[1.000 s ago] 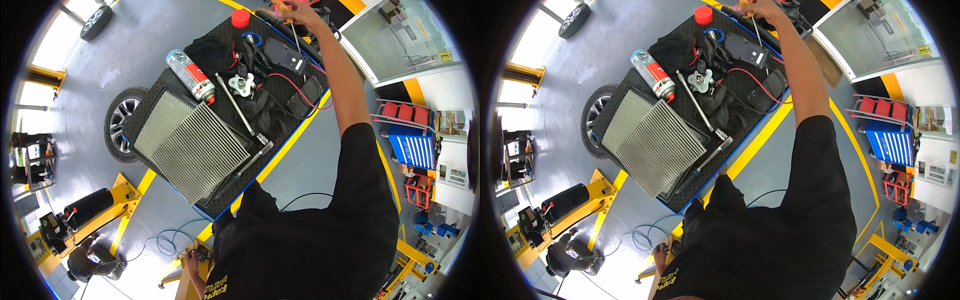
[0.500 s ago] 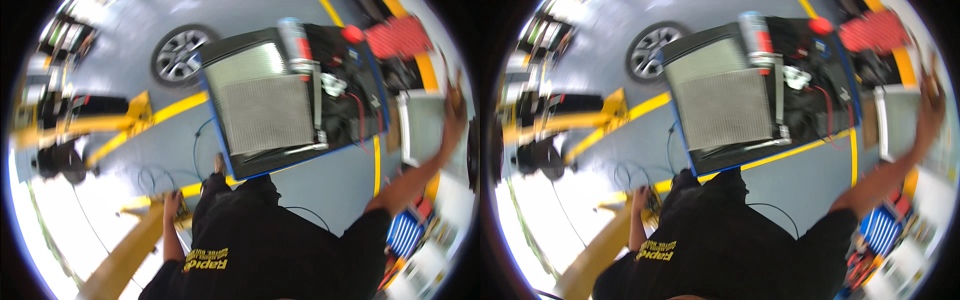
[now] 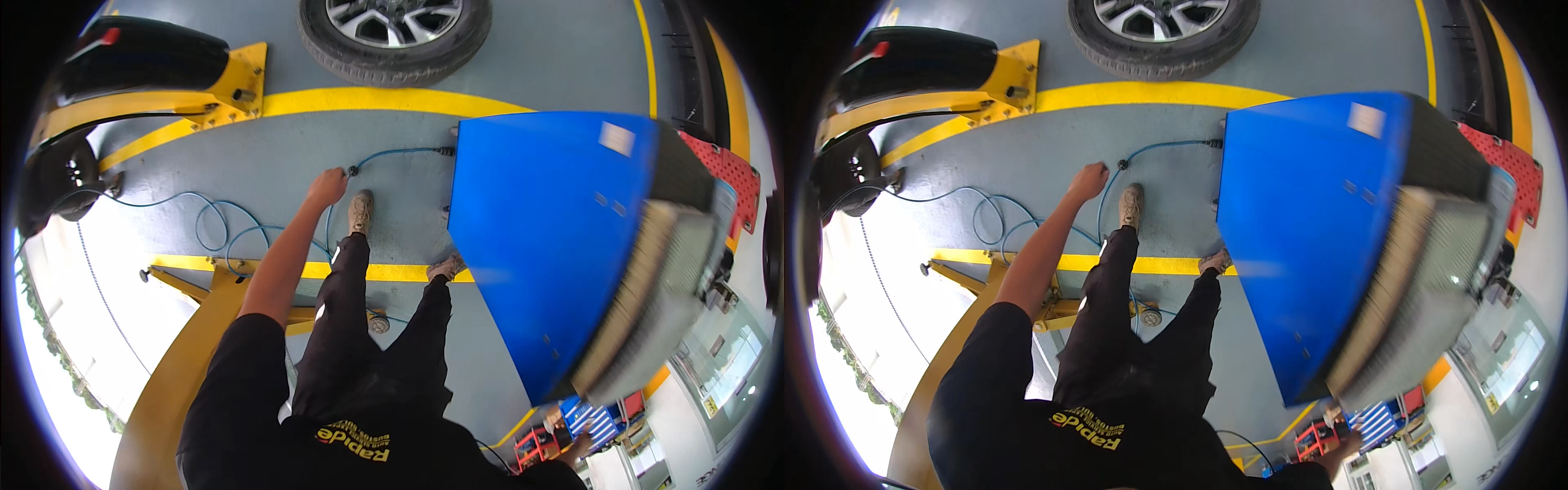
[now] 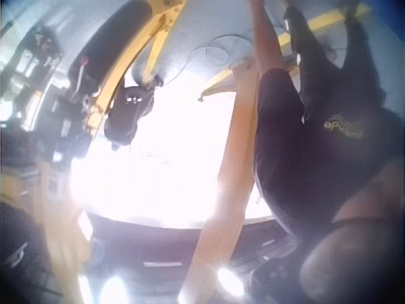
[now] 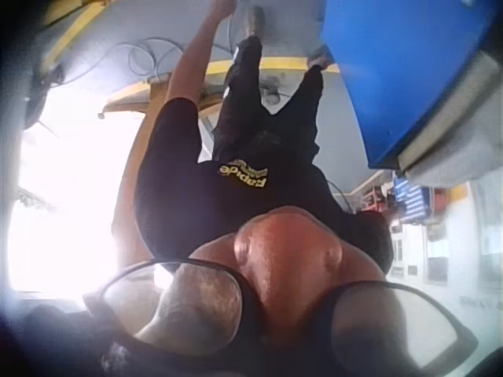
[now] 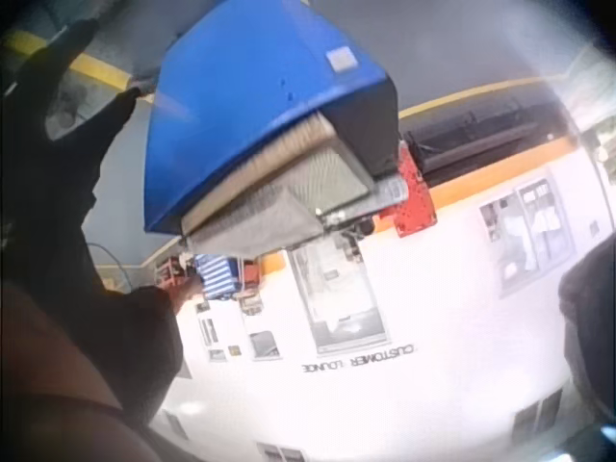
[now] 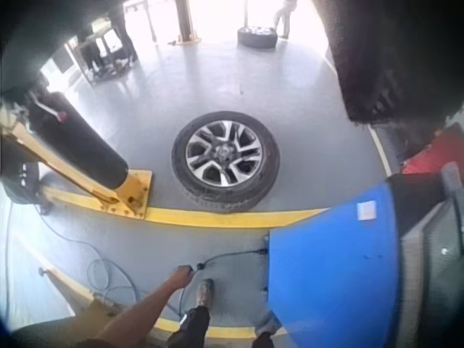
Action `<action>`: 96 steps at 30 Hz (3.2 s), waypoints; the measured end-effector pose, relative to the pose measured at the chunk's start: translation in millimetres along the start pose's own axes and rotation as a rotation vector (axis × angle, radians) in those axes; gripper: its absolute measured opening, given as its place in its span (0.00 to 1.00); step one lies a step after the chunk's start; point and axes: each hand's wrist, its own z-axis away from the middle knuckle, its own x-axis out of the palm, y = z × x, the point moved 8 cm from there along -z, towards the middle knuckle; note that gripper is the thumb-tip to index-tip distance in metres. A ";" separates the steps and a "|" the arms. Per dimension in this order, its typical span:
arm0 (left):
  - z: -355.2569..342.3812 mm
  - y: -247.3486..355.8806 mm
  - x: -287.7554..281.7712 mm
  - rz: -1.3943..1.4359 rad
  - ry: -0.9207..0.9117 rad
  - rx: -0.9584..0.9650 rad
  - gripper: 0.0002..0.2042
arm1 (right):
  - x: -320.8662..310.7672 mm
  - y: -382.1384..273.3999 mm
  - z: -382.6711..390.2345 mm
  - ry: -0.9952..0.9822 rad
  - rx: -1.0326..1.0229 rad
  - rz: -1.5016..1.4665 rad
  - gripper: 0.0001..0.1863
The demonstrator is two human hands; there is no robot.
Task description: The person works on a car's brake assembly, using a wrench to loosen bolts and a spray can to clean components. They handle a brake filter and other parts, moving around the garage to retrieve tools and materials.
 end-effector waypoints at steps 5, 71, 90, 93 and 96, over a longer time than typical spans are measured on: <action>-136.8 9.5 123.2 0.248 0.091 0.060 0.20 | 107.6 -101.0 254.8 -0.643 -0.752 -0.608 0.19; 791.9 205.3 -423.7 0.224 0.488 0.477 0.35 | -542.5 -72.0 910.6 0.216 -3.007 -0.878 0.15; 716.2 173.4 -396.8 0.748 0.984 0.901 0.24 | -747.7 -75.0 655.5 -1.917 -2.054 -2.347 0.28; 705.0 200.4 -378.0 0.778 0.945 0.867 0.23 | -745.7 -36.6 650.0 -1.606 -1.802 -2.639 0.30; 709.1 231.3 -366.5 0.724 0.968 0.895 0.20 | -731.5 -35.4 624.0 -1.235 -1.806 -2.703 0.29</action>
